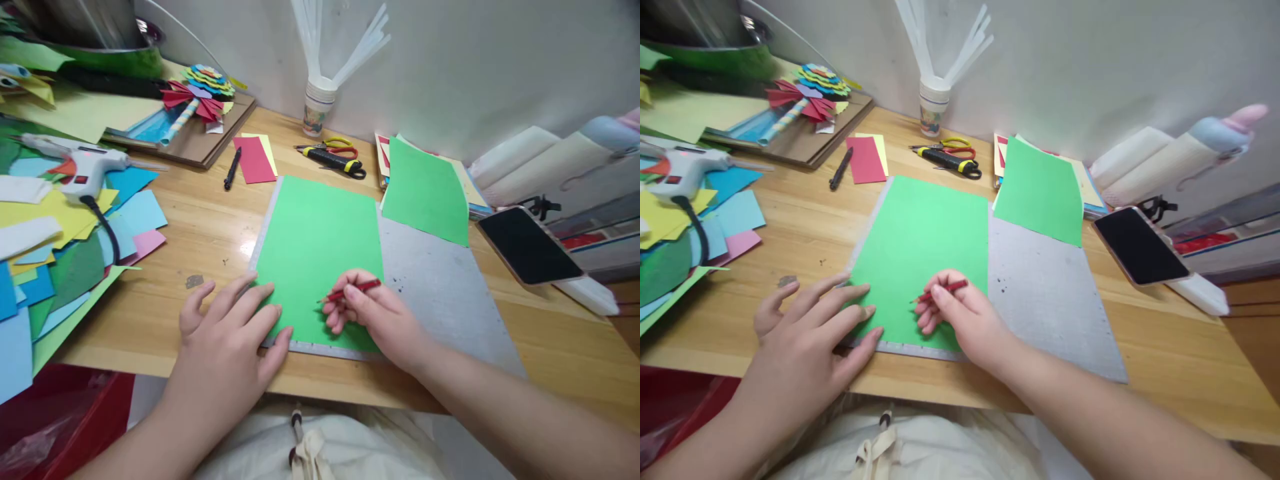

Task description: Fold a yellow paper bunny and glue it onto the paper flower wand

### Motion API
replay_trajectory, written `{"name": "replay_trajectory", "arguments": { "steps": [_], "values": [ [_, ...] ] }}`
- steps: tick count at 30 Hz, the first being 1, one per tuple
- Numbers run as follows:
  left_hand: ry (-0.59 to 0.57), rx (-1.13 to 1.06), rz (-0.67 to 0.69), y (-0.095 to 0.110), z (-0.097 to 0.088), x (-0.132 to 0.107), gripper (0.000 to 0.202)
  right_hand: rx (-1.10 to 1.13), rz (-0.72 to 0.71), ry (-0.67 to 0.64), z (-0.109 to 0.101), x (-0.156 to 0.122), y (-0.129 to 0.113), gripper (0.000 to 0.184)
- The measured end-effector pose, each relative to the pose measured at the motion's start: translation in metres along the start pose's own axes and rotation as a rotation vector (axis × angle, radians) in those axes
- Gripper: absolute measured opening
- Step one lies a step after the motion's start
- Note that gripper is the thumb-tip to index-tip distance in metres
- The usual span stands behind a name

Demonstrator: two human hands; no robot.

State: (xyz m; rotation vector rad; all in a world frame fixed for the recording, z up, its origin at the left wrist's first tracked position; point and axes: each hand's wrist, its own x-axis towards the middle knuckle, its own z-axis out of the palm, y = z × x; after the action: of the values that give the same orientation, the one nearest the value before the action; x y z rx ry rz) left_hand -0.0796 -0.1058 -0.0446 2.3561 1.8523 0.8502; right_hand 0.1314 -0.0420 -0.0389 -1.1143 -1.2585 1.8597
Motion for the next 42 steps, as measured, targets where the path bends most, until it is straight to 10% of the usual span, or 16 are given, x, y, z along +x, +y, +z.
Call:
{"name": "replay_trajectory", "arguments": {
  "steps": [5,13,42],
  "values": [
    [-0.045,0.032,0.043,-0.004,-0.001,0.000,0.012,-0.201,0.007,0.075,0.001,-0.046,0.015,0.016],
    [-0.049,0.047,0.073,-0.006,0.001,0.000,0.010,-0.720,-0.444,0.132,0.009,-0.048,0.036,0.011],
    [-0.071,-0.008,0.021,-0.005,-0.001,0.000,0.012,-0.855,-0.441,0.078,0.011,-0.046,0.031,0.012]
  ]
}}
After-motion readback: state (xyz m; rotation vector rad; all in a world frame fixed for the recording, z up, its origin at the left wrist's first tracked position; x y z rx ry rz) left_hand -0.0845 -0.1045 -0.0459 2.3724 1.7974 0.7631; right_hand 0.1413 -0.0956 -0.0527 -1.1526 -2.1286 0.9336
